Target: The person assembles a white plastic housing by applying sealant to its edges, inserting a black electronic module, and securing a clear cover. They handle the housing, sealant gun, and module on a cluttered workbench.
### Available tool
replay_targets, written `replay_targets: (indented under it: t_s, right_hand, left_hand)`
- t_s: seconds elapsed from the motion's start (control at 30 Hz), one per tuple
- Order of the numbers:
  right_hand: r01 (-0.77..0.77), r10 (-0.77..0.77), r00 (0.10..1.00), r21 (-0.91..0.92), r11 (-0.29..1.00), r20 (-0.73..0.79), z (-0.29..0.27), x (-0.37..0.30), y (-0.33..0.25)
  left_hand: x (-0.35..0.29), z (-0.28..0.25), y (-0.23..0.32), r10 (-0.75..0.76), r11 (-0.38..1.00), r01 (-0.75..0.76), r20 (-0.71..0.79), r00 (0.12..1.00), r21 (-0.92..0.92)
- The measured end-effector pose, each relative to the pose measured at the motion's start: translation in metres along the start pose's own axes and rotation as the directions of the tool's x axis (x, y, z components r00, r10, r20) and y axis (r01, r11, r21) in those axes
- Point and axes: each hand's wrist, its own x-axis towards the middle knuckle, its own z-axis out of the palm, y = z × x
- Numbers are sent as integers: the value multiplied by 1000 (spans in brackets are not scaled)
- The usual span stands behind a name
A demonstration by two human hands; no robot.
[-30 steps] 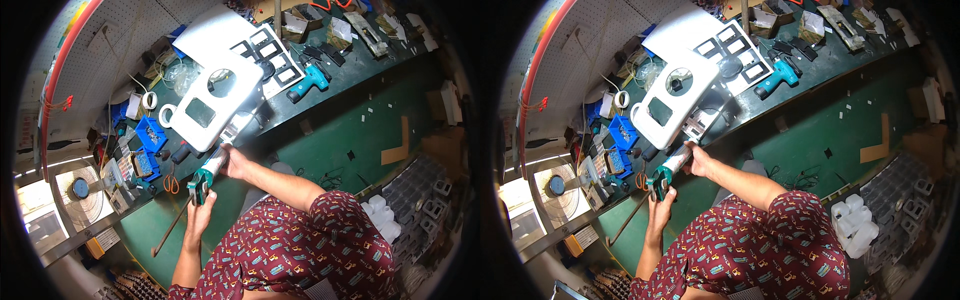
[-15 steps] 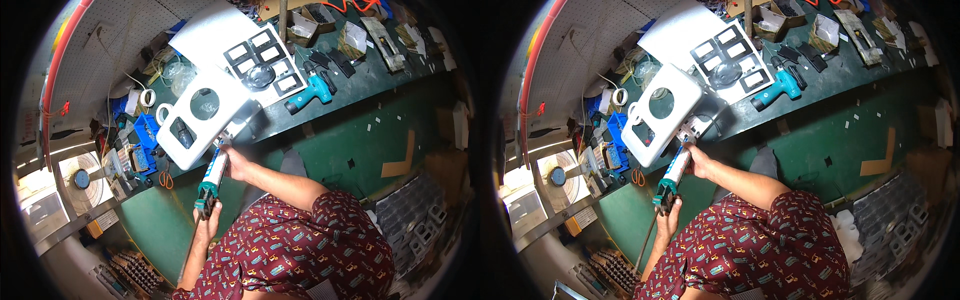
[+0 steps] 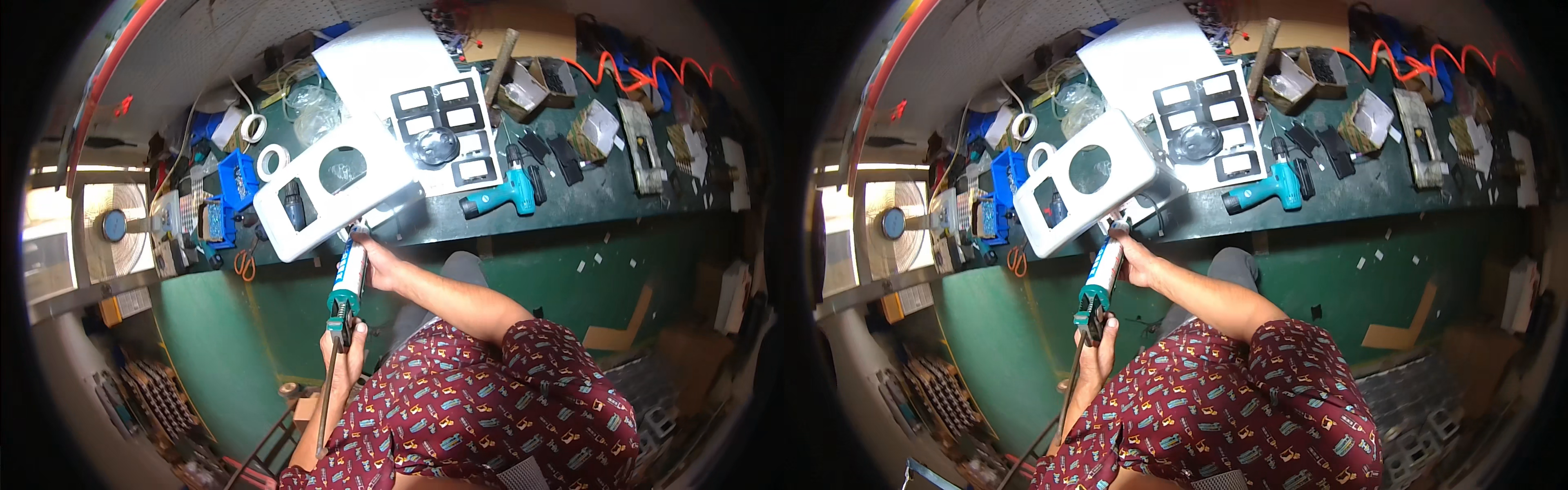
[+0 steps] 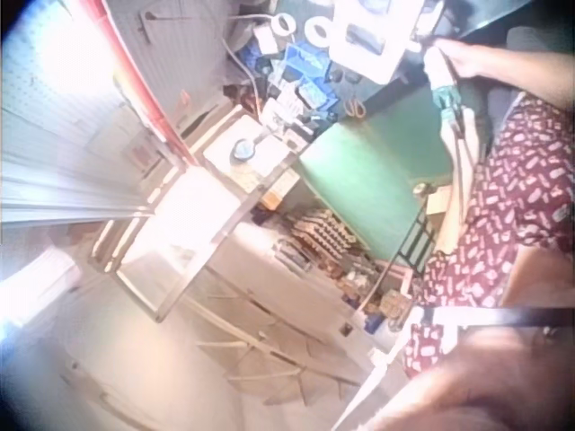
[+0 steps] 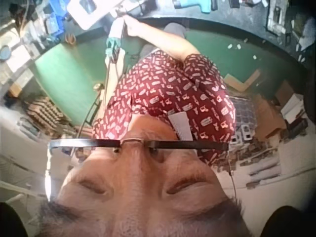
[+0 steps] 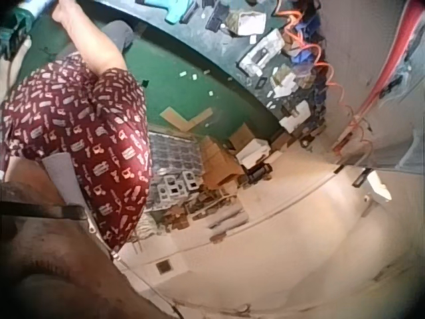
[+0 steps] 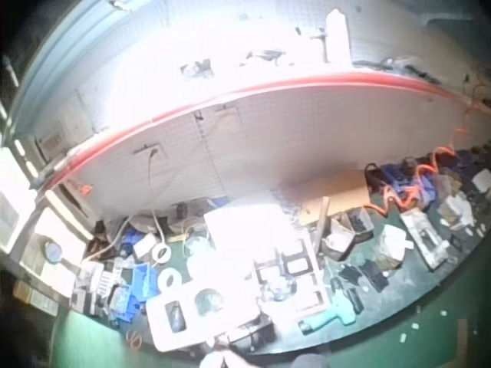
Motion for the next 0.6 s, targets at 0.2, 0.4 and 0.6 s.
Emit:
replay_targets:
  t_s: [0.2,0.4,0.6]
  right_hand:
    - [-119,121,993,-120,986,5,-14,4,-20]
    - [-273,273,961,-264,925,-38,-27,-10,-56]
    - [-402,375,915,-411,818,-149,-26,-18,-87]
  left_hand:
    - [-11,45,17,-89,987,65,-159,983,-148]
    - [-12,105,40,-105,991,73,-301,948,-113]
    - [-6,146,52,-64,992,13,-414,908,-123]
